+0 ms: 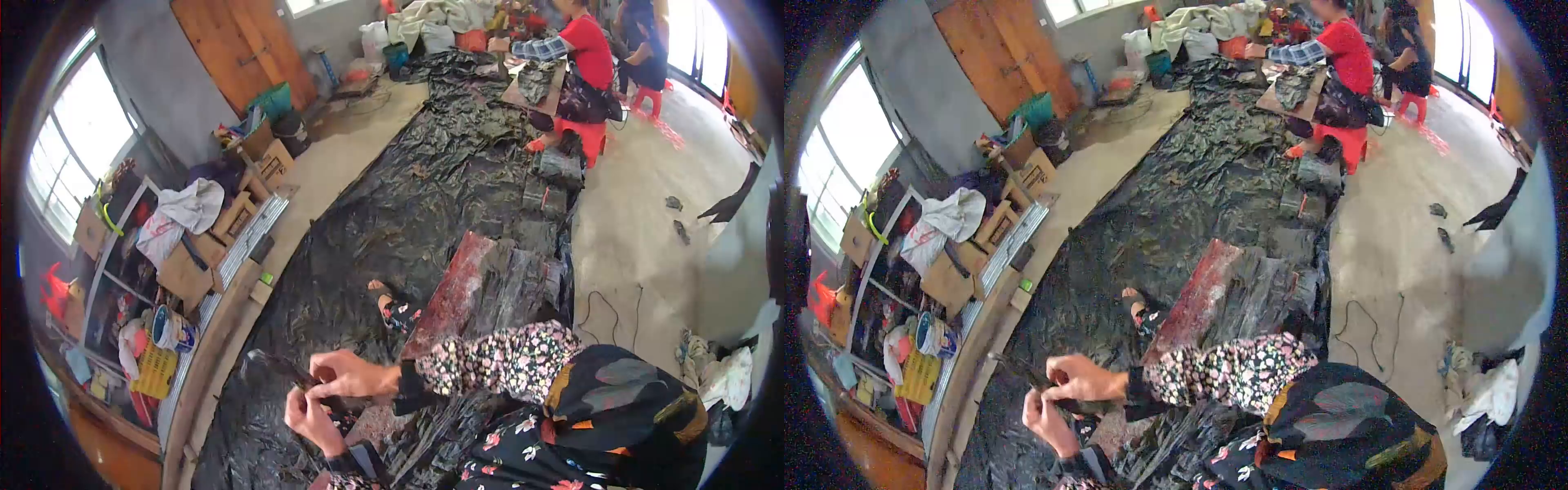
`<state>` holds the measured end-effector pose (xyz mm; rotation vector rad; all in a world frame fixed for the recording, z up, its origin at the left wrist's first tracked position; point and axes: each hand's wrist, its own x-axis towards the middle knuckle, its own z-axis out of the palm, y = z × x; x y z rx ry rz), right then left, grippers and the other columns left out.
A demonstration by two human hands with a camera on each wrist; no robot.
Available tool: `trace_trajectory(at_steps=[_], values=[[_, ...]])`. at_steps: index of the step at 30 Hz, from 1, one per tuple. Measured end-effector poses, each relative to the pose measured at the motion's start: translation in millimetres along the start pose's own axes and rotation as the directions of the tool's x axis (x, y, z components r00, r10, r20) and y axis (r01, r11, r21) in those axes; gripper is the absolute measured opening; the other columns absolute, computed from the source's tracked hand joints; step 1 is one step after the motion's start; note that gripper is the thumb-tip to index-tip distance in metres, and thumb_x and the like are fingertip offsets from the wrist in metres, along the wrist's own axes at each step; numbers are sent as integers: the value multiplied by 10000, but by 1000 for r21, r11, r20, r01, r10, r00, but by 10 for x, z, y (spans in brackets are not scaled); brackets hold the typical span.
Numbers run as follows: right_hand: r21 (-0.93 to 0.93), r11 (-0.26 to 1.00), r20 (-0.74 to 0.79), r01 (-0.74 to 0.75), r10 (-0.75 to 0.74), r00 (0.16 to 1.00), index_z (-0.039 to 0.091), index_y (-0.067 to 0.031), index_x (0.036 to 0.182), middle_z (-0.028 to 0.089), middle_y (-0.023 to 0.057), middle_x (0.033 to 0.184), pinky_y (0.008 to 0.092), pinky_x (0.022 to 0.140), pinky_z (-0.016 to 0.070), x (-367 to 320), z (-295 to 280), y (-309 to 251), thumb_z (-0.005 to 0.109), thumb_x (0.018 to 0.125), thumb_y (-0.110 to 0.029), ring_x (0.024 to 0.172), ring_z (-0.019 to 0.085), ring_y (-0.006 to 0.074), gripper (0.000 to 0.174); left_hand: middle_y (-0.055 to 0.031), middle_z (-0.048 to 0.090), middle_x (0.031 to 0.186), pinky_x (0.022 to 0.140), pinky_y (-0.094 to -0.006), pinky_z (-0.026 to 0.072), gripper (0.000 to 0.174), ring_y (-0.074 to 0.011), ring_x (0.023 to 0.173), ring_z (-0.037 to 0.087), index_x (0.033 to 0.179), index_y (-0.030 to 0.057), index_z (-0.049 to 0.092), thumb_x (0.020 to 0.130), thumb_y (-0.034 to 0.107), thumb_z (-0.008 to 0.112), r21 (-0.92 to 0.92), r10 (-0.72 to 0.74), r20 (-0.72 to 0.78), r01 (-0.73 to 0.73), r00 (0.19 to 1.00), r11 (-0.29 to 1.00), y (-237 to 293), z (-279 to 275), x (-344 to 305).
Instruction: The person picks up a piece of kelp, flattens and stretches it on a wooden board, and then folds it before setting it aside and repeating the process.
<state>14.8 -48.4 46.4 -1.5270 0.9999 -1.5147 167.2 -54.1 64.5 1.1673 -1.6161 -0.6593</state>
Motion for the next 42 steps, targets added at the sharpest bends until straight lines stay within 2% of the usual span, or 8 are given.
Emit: trace_trajectory(at_steps=[7, 11, 12, 13, 16, 18, 21, 42], values=[[-45, 999, -48, 4, -7, 999, 495, 10, 789, 413, 36, 654, 334, 572, 364, -209, -41, 52, 716, 921, -257, 663, 394, 105, 371, -27, 497, 674, 535, -295, 324, 143, -94, 617, 433, 777, -32, 582, 858, 35, 679, -97, -75, 132, 89, 988, 991, -440, 40, -151], [-168, 985, -4, -34, 34, 999, 643, 13, 864, 535, 106, 640, 328, 557, 436, -216, -124, 305, 674, 924, -177, 612, 506, 104, 202, -107, 616, 1005, 931, -343, 457, 264, -204, 1083, 561, 1126, -27, 653, 999, 197, 601, -308, -219, 236, 287, 947, 907, -520, 10, -256], [-70, 981, -56, 182, -187, 981, 655, -2, 849, 554, 62, 626, 325, 539, 446, -192, -124, 354, 645, 951, -177, 604, 513, 85, 203, -49, 619, 914, 812, -296, 449, 228, -129, 929, 547, 1038, -21, 669, 994, 192, 601, -402, -295, 282, 392, 913, 828, -334, 66, -194], [-1, 996, -38, -90, 90, 995, 672, -22, 832, 577, 15, 645, 306, 524, 447, -226, -186, 270, 640, 965, -206, 594, 520, 81, 228, 9, 623, 823, 692, -248, 441, 222, -54, 774, 532, 950, -15, 686, 989, 186, 601, -482, -381, 302, 485, 874, 730, -190, 47, -149], [266, 842, -50, -469, 498, 866, 698, -63, 797, 621, -26, 660, 238, 467, 453, -244, -199, 112, 619, 987, -265, 540, 557, 59, 288, -52, 686, 900, 757, -272, 481, 293, -125, 835, 612, 1149, -41, 680, 990, 186, 583, 258, 488, 39, -481, 872, 838, -852, 37, -263], [322, 843, 26, -431, 447, 894, 691, -76, 823, 605, -78, 707, 215, 540, 398, -297, -164, 475, 602, 1004, -238, 618, 518, 12, 259, 24, 663, 883, 707, -251, 477, 247, -64, 816, 597, 1000, 1, 685, 1019, 221, 574, -623, -337, 172, 367, 926, 690, -692, 123, -298], [242, 883, 128, -401, 381, 916, 585, -68, 766, 452, -132, 739, 221, 621, 312, -376, -230, 397, 577, 1021, -188, 693, 369, -4, 282, 31, 666, 936, 732, -220, 464, 201, -50, 835, 594, 1013, 27, 688, 993, 221, 637, -644, -454, 304, 532, 838, 550, -475, 102, -193], [-139, 989, -121, -53, 36, 992, 614, 17, 874, 519, 41, 641, 274, 545, 378, -101, 6, -97, 661, 938, -95, 652, 435, 37, 137, 52, 575, 780, 611, -211, 391, 144, -14, 712, 475, 923, -3, 644, 983, 128, 632, -381, -149, 57, 160, 987, 911, -48, 185, -19]])
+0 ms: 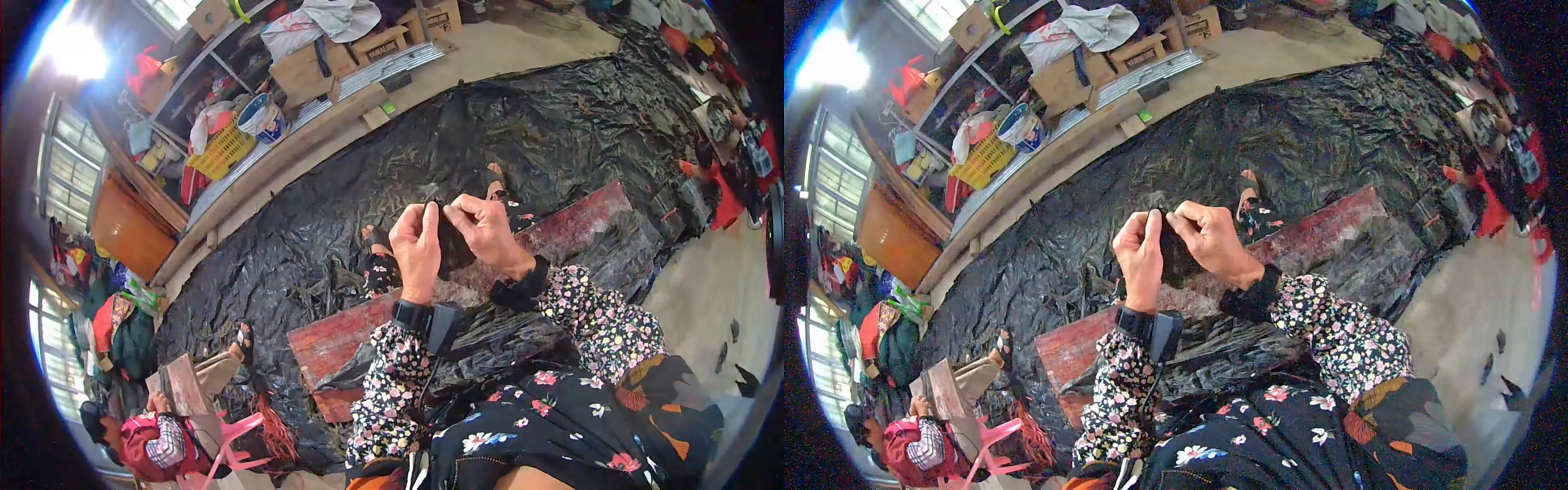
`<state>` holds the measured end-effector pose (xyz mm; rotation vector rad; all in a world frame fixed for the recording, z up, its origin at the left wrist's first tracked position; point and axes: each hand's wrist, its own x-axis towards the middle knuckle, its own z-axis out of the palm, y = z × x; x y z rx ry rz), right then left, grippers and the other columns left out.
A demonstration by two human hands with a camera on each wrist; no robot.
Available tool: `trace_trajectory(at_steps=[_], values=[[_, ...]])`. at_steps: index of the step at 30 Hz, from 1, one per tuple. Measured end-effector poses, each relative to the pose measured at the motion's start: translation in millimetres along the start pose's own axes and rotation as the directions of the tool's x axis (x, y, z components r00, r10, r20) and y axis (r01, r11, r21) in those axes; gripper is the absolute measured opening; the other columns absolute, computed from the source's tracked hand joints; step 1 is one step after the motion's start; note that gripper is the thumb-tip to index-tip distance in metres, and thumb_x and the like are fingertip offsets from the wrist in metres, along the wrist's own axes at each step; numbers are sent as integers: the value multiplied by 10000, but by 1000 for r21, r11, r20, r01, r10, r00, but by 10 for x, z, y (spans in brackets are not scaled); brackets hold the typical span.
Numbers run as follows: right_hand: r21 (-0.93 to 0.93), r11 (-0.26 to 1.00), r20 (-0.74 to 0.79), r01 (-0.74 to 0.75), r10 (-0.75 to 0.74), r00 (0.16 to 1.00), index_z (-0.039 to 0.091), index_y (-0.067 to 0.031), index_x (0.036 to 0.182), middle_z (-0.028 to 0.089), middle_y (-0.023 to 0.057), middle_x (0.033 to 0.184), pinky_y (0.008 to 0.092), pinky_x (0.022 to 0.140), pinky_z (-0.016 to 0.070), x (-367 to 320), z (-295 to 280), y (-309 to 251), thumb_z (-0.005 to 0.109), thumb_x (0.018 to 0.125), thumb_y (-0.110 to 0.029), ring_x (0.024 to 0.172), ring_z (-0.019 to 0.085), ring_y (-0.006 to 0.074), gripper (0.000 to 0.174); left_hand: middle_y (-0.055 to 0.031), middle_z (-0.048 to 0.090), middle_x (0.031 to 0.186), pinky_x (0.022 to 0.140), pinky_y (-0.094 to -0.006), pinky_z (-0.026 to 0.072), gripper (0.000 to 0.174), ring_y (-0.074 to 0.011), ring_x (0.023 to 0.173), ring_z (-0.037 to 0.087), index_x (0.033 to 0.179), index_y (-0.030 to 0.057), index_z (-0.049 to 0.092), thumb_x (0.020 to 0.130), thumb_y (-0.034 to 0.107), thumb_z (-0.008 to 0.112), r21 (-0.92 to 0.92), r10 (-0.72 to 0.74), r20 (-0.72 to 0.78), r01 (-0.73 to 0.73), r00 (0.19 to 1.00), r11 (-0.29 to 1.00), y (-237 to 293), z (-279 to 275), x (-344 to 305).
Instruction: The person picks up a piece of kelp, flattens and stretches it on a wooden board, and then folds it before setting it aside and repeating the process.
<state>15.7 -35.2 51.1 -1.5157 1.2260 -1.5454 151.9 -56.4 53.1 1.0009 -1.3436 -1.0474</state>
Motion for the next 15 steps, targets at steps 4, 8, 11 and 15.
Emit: trace_trajectory(at_steps=[4, 8, 11, 15], values=[[189, 977, -28, -103, 110, 994, 587, 13, 814, 437, -25, 655, 272, 533, 327, -59, 23, -33, 631, 974, -133, 653, 371, 33, 222, 65, 462, 662, 547, -264, 300, 338, -30, 647, 355, 731, 9, 581, 1018, 188, 589, -48, -7, -144, 0, 990, 999, -140, 20, 27], [563, 823, -163, -77, 202, 966, 622, -34, 794, 558, -25, 684, 230, 520, 388, 28, -196, -42, 586, 1007, -154, 618, 485, 41, 247, -45, 670, 749, 678, -278, 484, 308, -111, 737, 614, 919, -18, 682, 1034, 242, 563, -415, -272, -412, 87, 869, 906, -381, -182, 105], [454, 877, -39, -160, 199, 979, 637, -32, 858, 600, -5, 764, 235, 565, 432, 247, -531, 231, 587, 1010, -188, 668, 539, 64, 223, -1, 640, 718, 583, -263, 435, 303, -77, 624, 549, 852, 20, 671, 1024, 256, 589, -595, -490, -325, 228, 809, 771, -404, -375, 104], [210, 936, 131, -282, 259, 957, 650, -6, 1078, 634, -2, 934, 257, 781, 486, 164, -289, 89, 653, 979, -241, 864, 586, 76, 255, 130, 431, 664, 513, -237, 184, 404, 10, 594, 278, 660, 124, 514, 1019, 279, 613, -285, -204, -271, 124, 941, 950, -400, -138, 65]])
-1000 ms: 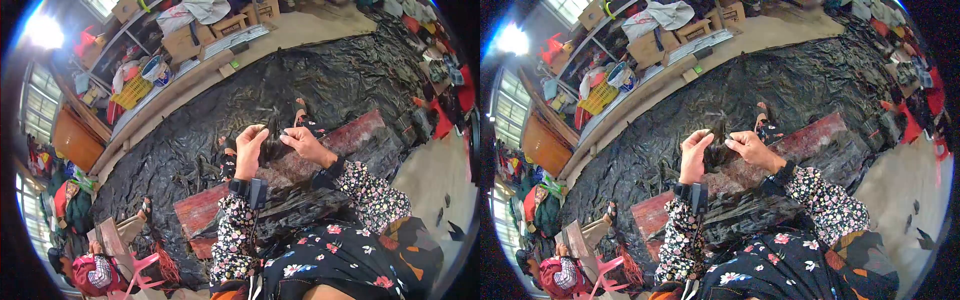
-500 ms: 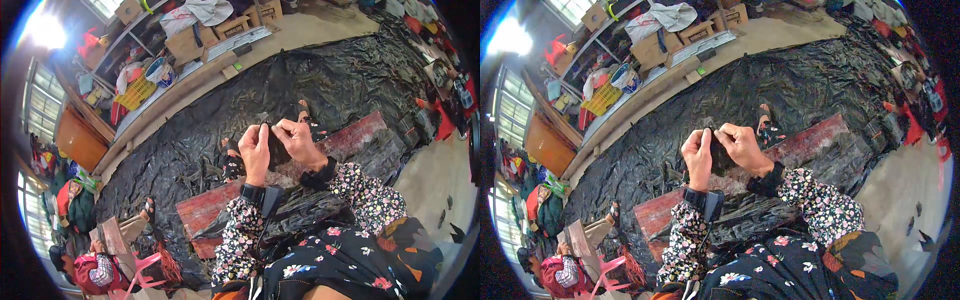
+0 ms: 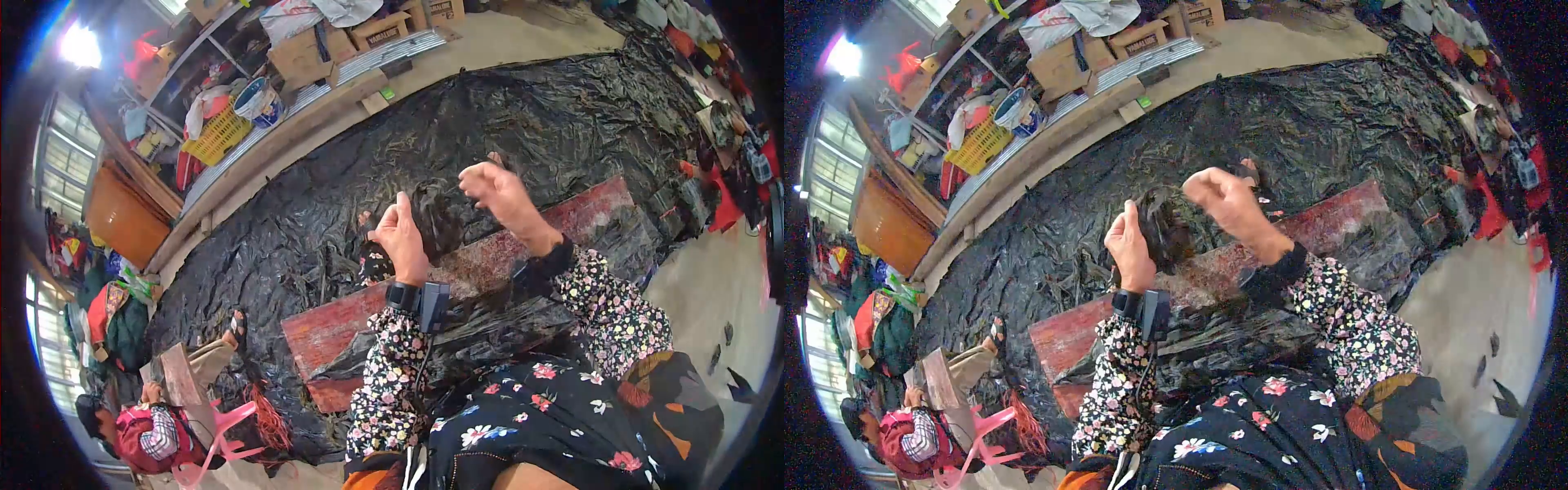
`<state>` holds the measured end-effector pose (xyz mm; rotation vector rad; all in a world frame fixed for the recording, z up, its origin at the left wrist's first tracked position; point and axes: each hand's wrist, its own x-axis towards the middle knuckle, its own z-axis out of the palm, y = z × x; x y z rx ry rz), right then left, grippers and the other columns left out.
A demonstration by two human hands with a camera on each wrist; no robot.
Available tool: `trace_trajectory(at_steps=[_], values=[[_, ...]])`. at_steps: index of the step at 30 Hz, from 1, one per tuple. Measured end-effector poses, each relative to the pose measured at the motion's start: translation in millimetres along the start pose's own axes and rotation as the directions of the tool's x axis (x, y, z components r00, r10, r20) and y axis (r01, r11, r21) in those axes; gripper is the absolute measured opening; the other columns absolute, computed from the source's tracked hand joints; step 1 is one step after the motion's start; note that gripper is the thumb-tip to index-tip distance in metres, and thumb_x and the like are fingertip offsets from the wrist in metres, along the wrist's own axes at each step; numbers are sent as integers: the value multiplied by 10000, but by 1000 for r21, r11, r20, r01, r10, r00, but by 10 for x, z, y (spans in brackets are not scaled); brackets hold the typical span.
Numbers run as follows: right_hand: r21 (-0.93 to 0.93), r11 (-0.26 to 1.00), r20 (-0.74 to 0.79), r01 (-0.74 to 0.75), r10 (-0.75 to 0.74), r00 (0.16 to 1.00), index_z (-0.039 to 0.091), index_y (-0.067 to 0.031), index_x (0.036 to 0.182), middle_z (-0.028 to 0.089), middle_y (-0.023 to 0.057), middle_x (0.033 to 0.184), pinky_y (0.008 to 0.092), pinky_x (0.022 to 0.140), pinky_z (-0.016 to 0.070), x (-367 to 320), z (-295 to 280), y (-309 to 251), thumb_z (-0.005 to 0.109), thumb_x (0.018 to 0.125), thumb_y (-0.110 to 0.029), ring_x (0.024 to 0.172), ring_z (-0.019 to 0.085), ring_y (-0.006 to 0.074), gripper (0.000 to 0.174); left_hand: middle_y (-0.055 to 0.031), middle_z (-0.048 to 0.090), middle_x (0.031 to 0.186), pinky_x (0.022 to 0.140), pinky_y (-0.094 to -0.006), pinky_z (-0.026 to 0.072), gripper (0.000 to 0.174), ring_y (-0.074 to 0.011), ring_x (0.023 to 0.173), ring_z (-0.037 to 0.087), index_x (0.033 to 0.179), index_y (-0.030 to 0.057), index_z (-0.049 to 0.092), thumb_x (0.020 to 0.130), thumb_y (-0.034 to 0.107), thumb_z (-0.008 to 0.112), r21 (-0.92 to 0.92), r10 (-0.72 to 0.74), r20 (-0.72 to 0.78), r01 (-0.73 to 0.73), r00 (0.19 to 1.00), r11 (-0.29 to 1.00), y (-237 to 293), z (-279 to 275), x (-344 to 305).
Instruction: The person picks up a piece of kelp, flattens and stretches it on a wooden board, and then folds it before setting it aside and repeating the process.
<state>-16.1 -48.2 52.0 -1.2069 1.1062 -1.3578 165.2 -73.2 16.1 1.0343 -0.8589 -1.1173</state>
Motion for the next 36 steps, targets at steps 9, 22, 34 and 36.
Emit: trace_trajectory(at_steps=[9, 22, 34, 36], values=[[8, 999, 89, 42, -43, 995, 636, 24, 757, 513, -92, 667, 266, 535, 345, 9, 216, 169, 650, 954, -162, 648, 415, 13, 271, 114, 509, 785, 607, -192, 323, 241, 14, 712, 413, 807, 95, 586, 1024, 201, 594, 107, -121, 335, 90, 934, 990, 155, -127, -194], [166, 966, 8, -196, 197, 980, 583, -90, 800, 370, -135, 568, 233, 443, 210, -41, 305, 78, 623, 1003, -231, 491, 285, -19, 250, 69, 570, 726, 504, -274, 292, 78, -19, 554, 367, 945, 30, 642, 983, 83, 597, 484, 427, 137, -437, 894, 758, 121, -106, -80], [-435, 767, 474, 471, -250, 844, 583, 16, 1308, 651, 218, 1180, 380, 962, 492, -161, 41, -21, 838, 707, -224, 1096, 636, 344, 695, 44, 699, 964, 700, -199, 457, 229, -30, 780, 573, 1160, -20, 709, 961, 73, 642, 206, 93, 265, -151, 960, 967, 210, -230, -130], [-415, 751, 483, 513, -296, 824, 659, 10, 1152, 669, 195, 1010, 401, 845, 514, -154, 12, -20, 807, 730, -170, 951, 652, 359, 482, 24, 712, 901, 702, -208, 465, 190, -38, 765, 583, 1052, -23, 748, 916, 104, 708, 216, 17, 247, -72, 969, 974, 254, -272, -184]])
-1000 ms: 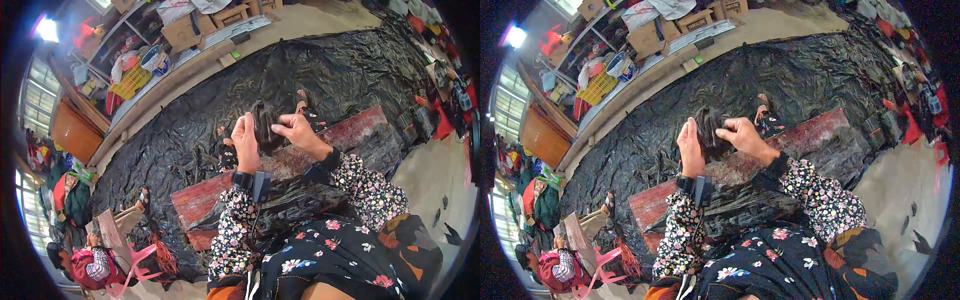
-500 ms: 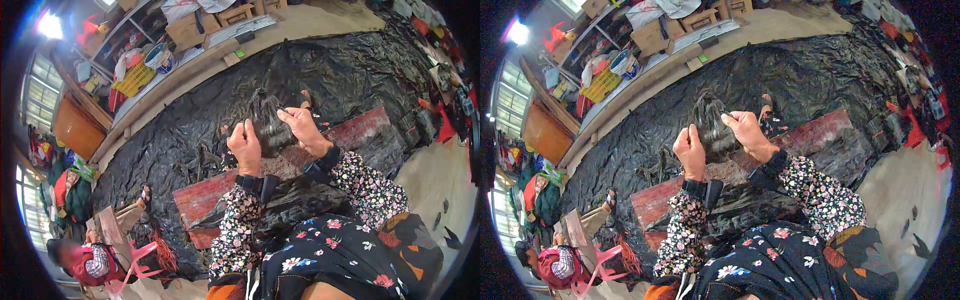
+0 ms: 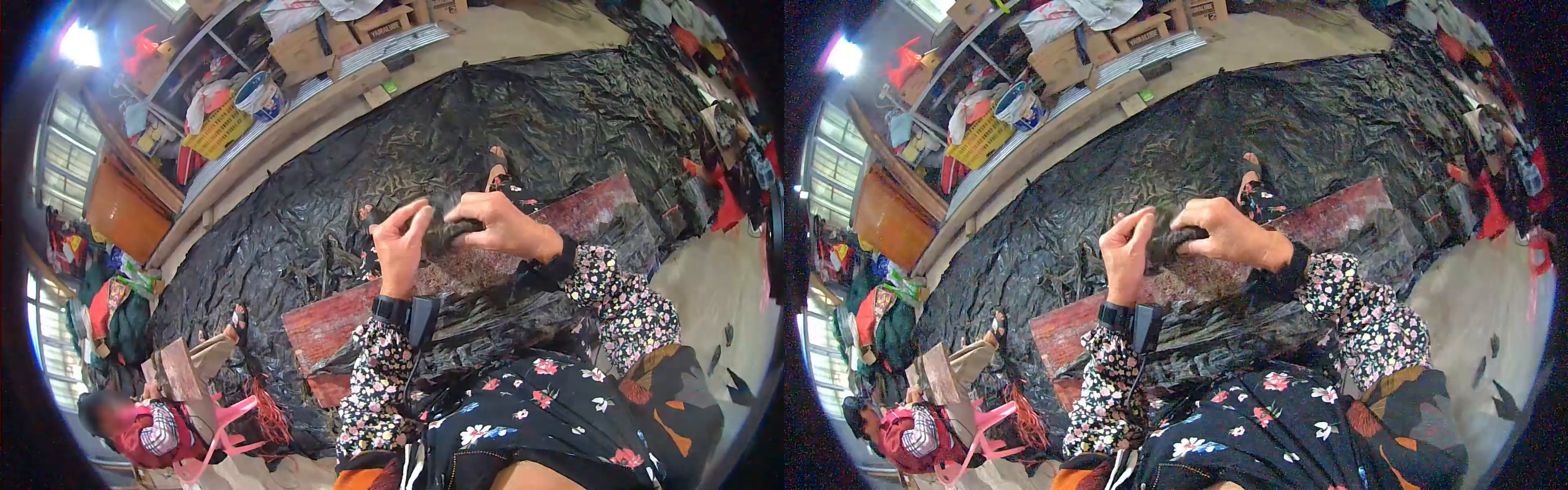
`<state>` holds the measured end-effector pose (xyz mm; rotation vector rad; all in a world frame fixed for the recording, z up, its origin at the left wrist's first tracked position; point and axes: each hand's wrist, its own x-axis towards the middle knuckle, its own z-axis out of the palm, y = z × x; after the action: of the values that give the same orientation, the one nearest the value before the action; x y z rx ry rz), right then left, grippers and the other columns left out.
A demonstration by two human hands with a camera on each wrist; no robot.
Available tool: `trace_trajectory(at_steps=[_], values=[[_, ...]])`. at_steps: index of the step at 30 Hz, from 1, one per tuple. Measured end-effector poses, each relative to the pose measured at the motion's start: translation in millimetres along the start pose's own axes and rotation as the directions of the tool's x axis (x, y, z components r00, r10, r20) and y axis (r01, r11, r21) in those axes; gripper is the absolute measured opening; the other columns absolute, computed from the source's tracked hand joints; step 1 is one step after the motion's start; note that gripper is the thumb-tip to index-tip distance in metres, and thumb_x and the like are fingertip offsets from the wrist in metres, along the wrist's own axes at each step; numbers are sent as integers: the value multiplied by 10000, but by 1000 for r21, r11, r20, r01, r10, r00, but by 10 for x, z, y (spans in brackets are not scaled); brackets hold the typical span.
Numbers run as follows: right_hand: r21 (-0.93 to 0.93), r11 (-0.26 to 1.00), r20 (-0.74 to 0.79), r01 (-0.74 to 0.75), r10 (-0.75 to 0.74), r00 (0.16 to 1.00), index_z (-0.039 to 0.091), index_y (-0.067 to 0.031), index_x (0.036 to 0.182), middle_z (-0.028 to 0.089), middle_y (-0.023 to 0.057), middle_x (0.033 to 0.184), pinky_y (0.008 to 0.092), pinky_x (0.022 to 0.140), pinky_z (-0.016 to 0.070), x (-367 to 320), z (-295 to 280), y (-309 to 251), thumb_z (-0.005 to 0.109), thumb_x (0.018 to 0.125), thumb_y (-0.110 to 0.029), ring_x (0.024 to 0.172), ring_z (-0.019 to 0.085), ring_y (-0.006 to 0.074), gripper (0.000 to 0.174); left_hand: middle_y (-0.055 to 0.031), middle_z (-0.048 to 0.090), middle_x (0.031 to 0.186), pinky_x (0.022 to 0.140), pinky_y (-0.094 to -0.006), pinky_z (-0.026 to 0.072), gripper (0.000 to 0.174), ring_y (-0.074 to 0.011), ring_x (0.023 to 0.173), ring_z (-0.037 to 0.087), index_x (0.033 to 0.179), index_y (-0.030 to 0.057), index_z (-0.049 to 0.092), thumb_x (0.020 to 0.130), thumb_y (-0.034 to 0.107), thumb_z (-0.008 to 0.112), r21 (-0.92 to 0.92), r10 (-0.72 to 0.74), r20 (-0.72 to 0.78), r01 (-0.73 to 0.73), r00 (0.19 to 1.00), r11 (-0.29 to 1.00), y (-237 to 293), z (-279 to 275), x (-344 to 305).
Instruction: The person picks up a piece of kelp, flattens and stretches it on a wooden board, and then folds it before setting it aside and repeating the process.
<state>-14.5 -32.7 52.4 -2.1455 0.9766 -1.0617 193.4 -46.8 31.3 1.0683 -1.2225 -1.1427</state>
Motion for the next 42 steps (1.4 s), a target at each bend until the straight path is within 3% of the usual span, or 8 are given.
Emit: trace_trajectory(at_steps=[4, 12, 15, 22, 27, 30, 34, 42], values=[[219, 971, 32, -97, 92, 995, 678, 11, 848, 629, 51, 777, 313, 668, 448, 8, -14, 19, 709, 765, 10, 737, 597, 155, 89, -10, 691, 748, 634, -217, 453, 111, -52, 667, 577, 915, 5, 759, 870, 105, 742, 446, 86, 119, -131, 989, 885, 101, -141, -121], [559, 721, 301, -410, 285, 910, 661, -1, 957, 628, -37, 842, 218, 767, 430, 248, -240, 171, 591, 872, -22, 831, 548, 38, 112, 40, 556, 883, 765, -211, 432, 222, -53, 876, 539, 977, 21, 578, 836, 52, 746, 29, -23, 410, 12, 912, 999, 275, -178, -99], [628, 727, 137, -278, 248, 959, 663, -23, 1081, 658, -17, 1007, 229, 862, 467, 236, -229, 259, 590, 887, -6, 954, 595, 66, 207, 1, 518, 842, 714, -249, 407, 181, -90, 787, 460, 987, 16, 535, 893, 58, 683, 427, 143, 338, -287, 930, 857, 177, -318, -34], [802, 595, -274, -61, 456, 847, 620, -26, 1222, 678, -2, 1004, 190, 755, 506, 319, 169, -14, 567, 928, 49, 865, 622, 37, 309, -16, 483, 847, 727, -273, 429, 119, -109, 778, 466, 933, 27, 489, 947, 32, 607, 77, 113, -184, -100, 976, 992, 247, 117, -29], [809, 567, -228, -153, 544, 807, 603, -47, 1326, 664, -26, 941, 185, 729, 497, 279, 245, 243, 556, 934, -5, 772, 597, 30, 397, -37, 651, 1241, 935, -252, 449, 391, -111, 1070, 595, 1365, 23, 546, 975, 8, 528, 581, 557, -86, -413, 826, 702, 214, 155, 95], [954, 298, -122, -33, 488, 864, 596, -65, 1352, 654, 21, 1078, 219, 845, 497, 302, 207, -125, 546, 931, 0, 909, 604, 51, 429, -78, 632, 1299, 969, -283, 450, 368, -135, 1121, 594, 1344, 11, 564, 977, 3, 533, 184, 248, -199, -213, 948, 960, 67, 48, 171], [444, 894, -194, -58, 159, 968, 588, -42, 1345, 621, 59, 1233, 297, 1001, 456, 160, 292, -127, 573, 894, 36, 1103, 588, 133, 458, -32, 613, 1285, 962, -258, 448, 364, -95, 1127, 569, 1377, 31, 553, 1016, 45, 511, -286, -16, -131, -22, 991, 958, 123, 42, 106], [678, 659, 125, -324, 331, 935, 654, 18, 1220, 669, 30, 1096, 258, 947, 479, 173, 100, 116, 550, 881, 60, 1039, 612, 94, 357, -47, 677, 1151, 929, -241, 458, 282, -106, 1079, 594, 1232, -21, 662, 961, -15, 583, -22, 121, 12, -121, 993, 992, -15, -142, -189]])
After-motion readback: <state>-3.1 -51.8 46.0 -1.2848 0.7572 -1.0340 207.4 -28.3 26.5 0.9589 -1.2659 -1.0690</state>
